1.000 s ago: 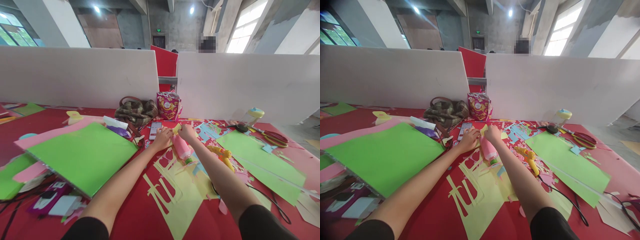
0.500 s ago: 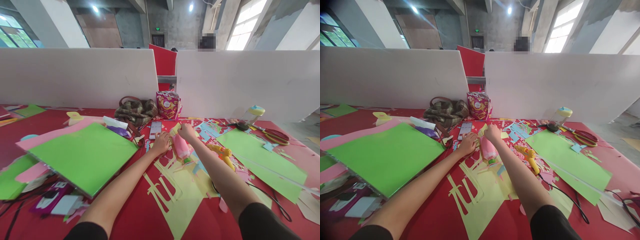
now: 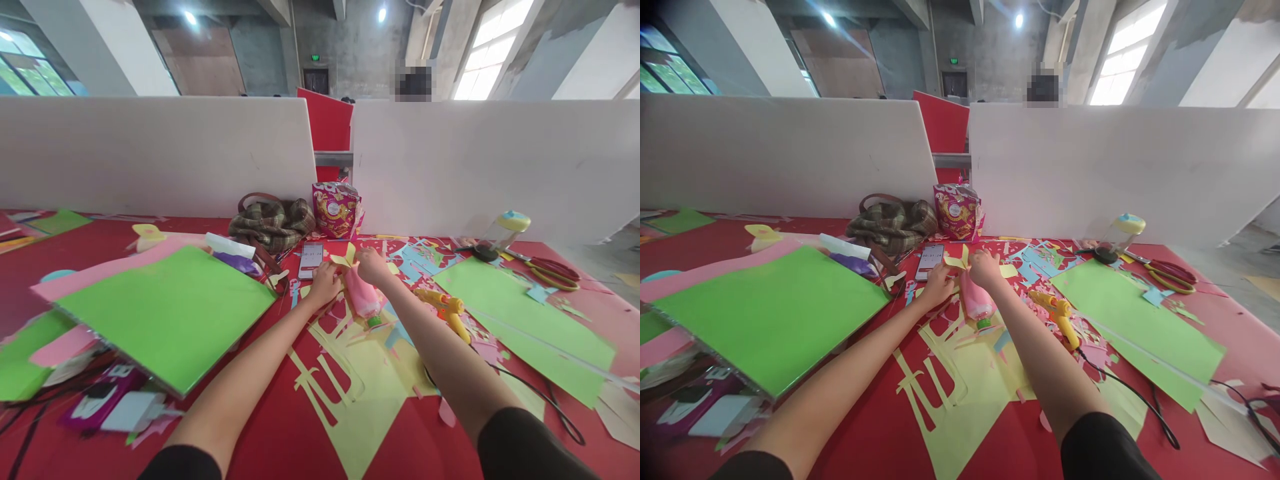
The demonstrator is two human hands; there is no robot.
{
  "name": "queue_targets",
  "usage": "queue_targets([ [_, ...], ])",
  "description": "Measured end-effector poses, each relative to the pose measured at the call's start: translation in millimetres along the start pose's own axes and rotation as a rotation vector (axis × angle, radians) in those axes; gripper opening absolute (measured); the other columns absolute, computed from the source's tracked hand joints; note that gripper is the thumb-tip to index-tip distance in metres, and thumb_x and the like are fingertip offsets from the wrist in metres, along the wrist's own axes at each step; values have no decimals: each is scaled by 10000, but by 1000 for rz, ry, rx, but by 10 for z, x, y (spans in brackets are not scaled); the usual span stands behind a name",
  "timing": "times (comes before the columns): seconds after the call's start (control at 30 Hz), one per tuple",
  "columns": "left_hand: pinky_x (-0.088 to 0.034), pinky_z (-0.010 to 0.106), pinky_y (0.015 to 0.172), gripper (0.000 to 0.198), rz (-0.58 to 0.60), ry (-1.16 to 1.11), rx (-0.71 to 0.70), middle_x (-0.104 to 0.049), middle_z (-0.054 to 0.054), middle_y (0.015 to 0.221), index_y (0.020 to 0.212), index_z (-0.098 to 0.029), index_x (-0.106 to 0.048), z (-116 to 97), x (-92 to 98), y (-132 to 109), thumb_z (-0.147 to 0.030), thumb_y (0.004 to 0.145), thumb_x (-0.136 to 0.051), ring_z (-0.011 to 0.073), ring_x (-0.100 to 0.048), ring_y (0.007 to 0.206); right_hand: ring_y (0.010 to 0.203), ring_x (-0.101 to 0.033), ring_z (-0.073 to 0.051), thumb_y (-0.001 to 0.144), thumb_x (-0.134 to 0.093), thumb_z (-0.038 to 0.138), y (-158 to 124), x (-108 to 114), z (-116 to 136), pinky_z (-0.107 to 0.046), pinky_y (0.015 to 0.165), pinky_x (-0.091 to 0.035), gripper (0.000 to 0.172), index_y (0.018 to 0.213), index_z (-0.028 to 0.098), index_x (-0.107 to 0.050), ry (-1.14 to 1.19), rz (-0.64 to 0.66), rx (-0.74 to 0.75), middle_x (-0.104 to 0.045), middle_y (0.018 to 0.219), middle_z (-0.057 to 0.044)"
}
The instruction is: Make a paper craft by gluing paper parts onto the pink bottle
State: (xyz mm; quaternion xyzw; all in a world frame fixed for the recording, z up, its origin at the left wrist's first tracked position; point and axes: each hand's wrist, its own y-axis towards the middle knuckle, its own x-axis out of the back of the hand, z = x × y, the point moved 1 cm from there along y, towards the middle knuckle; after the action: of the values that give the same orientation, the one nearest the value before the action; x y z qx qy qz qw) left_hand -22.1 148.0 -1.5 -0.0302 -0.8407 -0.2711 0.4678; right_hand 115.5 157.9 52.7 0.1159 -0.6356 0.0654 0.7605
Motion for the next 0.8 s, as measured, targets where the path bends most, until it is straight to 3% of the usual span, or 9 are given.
queue_targets([
  [0.3,-350,377,793,368,-12,-66,2,-493,88,1007,970,-173,-491,-38,-58,63,-44,648,-369,225,-439,976,770,-502,-192,711,-406,115,-18,-68,18,-267,576,-362,204,880,149,-515,-9,-33,13,-518,924,-103],
  [0.47,-328,399,821,349,-19,-112,1,-494,74,1013,945,-195,-496,-34,-34,114,-46,648,-388,231,-431,992,847,-473,-224,689,-389,67,-106,20,25,-304,648,-360,255,898,143,-515,-21,-94,-12,-514,925,-115],
  [0.63,-316,391,871,270,-39,-186,41,-476,82,1004,926,-171,-473,31,0,199,-118,663,-445,231,-410,1019,875,-462,-238,687,-341,20,-443,221,57,-312,665,-351,317,940,126,-499,-10,-189,-53,-505,954,-138],
  [0.8,-339,345,873,291,-32,-294,107,-467,69,991,934,-181,-440,34,-71,211,-189,652,-510,207,-427,1007,714,-531,-167,720,-374,89,-921,213,8,-243,554,-373,226,859,170,-532,70,-118,8,-565,845,-69],
])
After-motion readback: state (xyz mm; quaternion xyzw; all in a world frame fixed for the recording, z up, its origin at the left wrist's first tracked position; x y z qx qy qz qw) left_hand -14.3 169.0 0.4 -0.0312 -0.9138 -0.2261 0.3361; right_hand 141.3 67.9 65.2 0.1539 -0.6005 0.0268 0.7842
